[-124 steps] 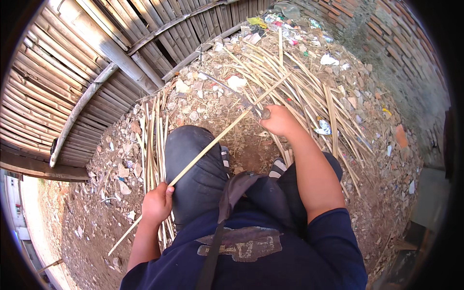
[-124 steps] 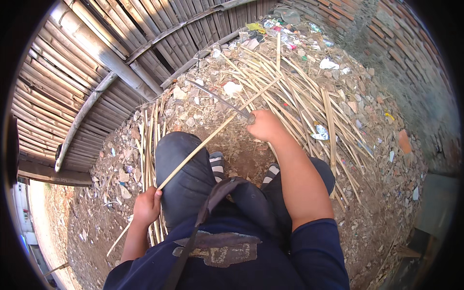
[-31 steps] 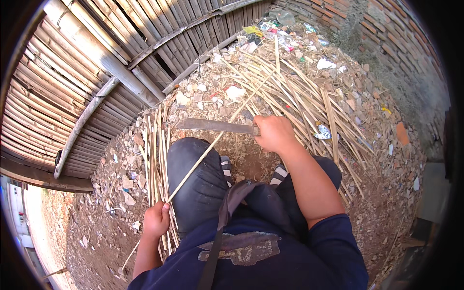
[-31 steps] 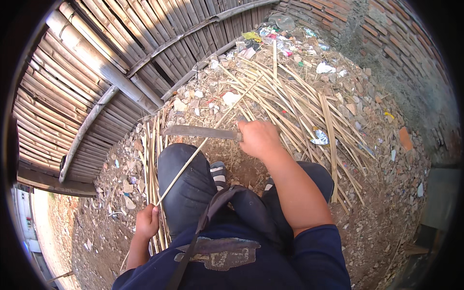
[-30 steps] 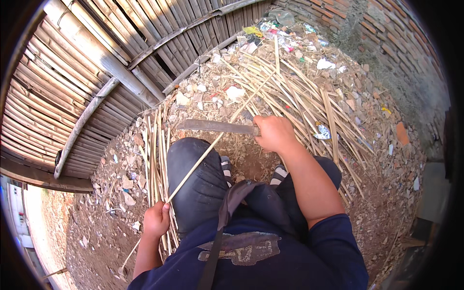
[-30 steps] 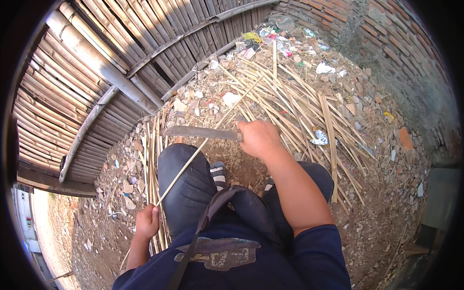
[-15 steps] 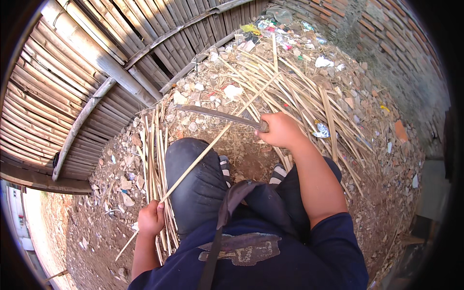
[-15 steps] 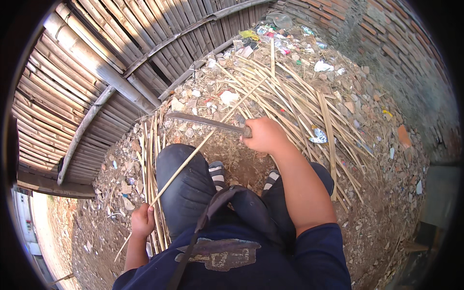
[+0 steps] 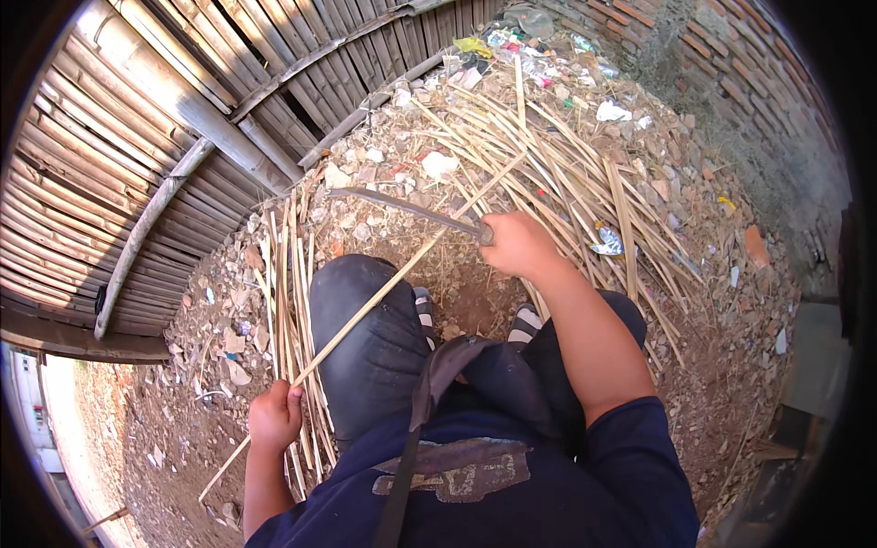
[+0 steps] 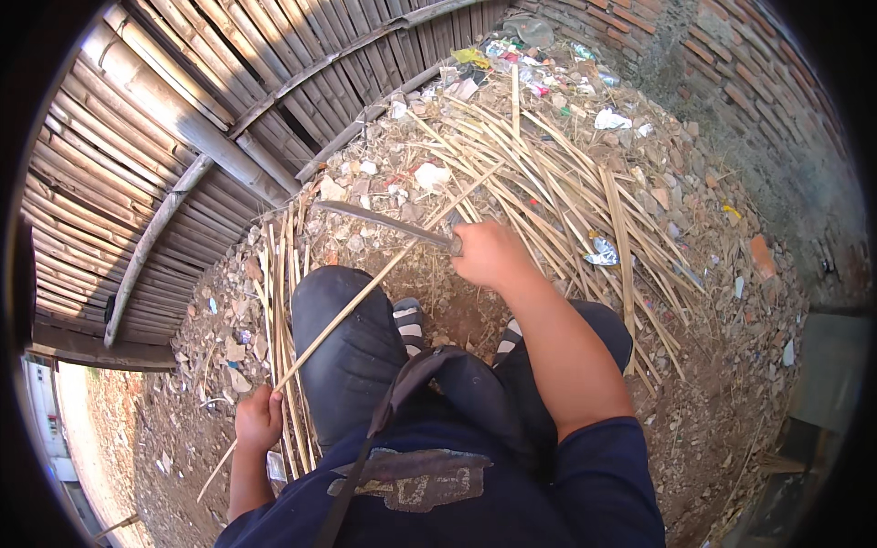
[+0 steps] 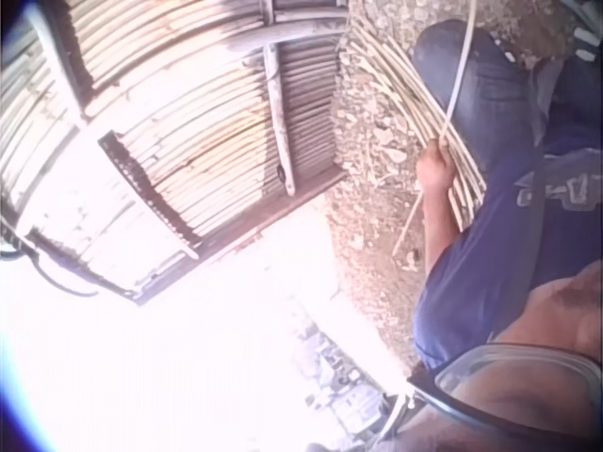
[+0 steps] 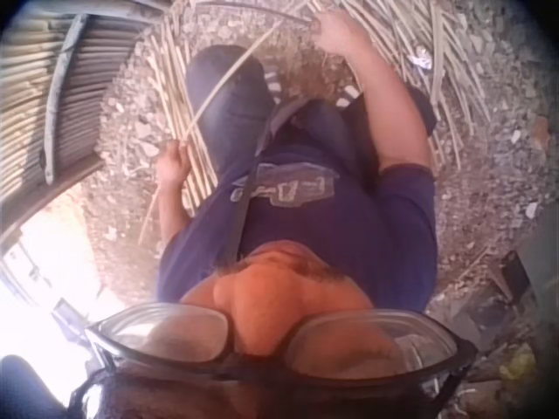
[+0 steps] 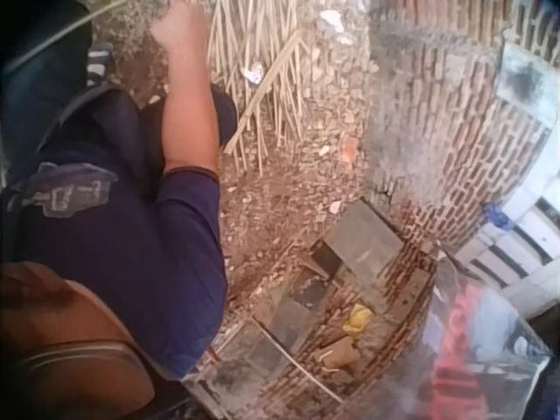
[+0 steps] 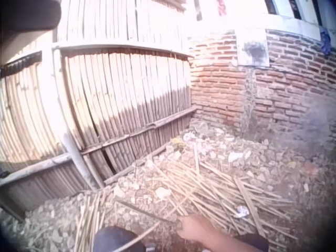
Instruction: The person holds a thin bamboo stick and repeatedly shaves its surface using a metal blade to smooth it, then picks up a different piece and repeats the action.
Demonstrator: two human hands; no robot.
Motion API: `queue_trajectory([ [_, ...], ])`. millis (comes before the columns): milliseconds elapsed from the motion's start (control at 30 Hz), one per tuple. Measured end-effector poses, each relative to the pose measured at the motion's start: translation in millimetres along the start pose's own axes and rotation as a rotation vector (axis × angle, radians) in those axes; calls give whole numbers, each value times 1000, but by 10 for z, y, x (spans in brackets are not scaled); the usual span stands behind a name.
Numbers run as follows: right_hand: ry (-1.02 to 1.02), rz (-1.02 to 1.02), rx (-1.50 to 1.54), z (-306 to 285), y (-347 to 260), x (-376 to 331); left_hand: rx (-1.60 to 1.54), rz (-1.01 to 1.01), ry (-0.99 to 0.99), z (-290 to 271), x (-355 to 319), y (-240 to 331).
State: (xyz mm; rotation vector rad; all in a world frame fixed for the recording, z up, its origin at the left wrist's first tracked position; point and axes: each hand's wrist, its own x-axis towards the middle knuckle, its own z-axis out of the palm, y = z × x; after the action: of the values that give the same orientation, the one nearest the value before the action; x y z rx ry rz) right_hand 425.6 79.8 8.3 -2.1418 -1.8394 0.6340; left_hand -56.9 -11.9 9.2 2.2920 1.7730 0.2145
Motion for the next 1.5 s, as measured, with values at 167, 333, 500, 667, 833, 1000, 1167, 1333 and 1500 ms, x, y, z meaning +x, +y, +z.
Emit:
queue_trajectory([
  [167, -27, 105, 45, 156, 154, 106, 19, 44, -10, 45, 48, -97],
  [333, 70, 168, 87, 9, 157, 113, 11, 30, 10, 53, 64, -57],
  [500, 22, 39, -22, 80, 208, 23, -46, -7, -48, 99, 71, -93],
  [667, 236, 214, 149, 190, 559, 268, 57, -27, -77, -94, 99, -2],
  [833, 32, 22, -62, 39, 16, -46, -27, -8, -97, -45, 47, -22],
  [1000, 284, 305, 254, 101, 906, 343, -29, -4, -79, -64, 138, -16],
  [1167, 350, 353, 301, 64, 653, 305, -40, 25, -27, 60, 79, -188],
  [1333, 436, 288, 284, 28, 536, 250, -36, 7, 45, 134, -27, -304],
  [1500, 435, 238, 221, 89, 549, 250, -34, -12, 111, 186, -192, -493],
])
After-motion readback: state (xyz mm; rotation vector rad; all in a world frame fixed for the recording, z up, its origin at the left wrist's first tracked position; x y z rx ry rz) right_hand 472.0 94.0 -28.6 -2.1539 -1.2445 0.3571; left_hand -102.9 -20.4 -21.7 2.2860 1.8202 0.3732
